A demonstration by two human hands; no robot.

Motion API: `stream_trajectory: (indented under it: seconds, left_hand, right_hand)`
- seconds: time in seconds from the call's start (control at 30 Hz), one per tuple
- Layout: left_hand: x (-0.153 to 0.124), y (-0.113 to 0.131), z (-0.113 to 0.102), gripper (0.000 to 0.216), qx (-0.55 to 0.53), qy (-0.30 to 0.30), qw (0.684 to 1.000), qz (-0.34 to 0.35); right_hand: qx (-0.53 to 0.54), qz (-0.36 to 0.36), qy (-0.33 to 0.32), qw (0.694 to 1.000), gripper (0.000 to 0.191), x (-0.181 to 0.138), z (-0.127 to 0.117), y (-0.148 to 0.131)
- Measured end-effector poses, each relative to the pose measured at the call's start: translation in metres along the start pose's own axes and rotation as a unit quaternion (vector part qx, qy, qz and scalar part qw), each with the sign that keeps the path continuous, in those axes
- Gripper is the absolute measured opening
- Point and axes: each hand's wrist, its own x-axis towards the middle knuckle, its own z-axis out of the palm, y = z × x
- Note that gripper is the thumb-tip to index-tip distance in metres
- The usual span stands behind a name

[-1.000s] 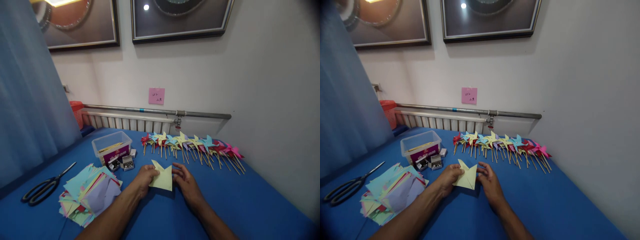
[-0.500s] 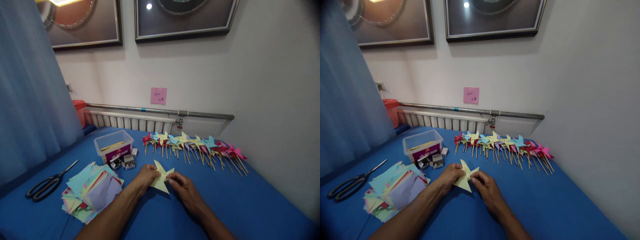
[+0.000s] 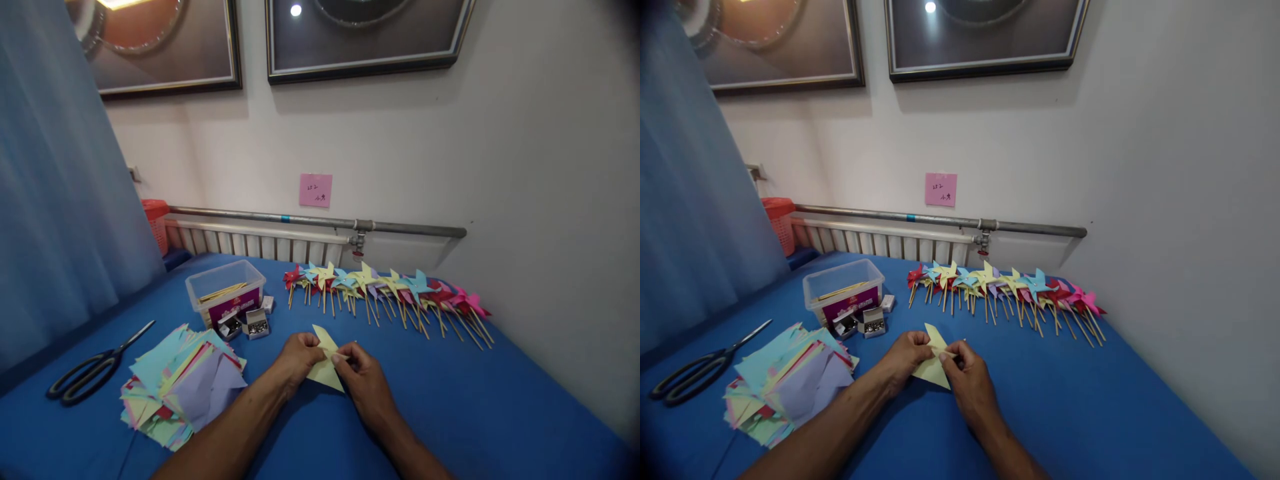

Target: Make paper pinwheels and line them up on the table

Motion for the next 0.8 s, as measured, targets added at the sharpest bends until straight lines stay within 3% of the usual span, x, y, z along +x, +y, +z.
stream_trajectory:
  seconds: [0.17, 0.37, 0.8]
  left_hand:
    - [-0.0026, 0.0012, 0.0040, 0.022, -0.011, -0.002, 1.000, -0.008]
    - [-0.0038, 0.0023, 0.0052, 0.028, -0.025, 0.000, 1.000, -0.008]
    - [-0.0075, 0.0082, 0.0056, 0.025, -0.084, -0.027, 0.996, -0.011]
  right_hand:
    - [0.025, 0.008, 0.034, 0.999, 0.030, 0.0014, 0.0031, 0.0052]
    - [0.039, 0.020, 0.068, 0.997, 0.054, 0.0041, 0.0076, 0.0073]
    - [0.053, 0.030, 0.054, 0.997, 0.046, 0.0091, 0.0053, 0.0091]
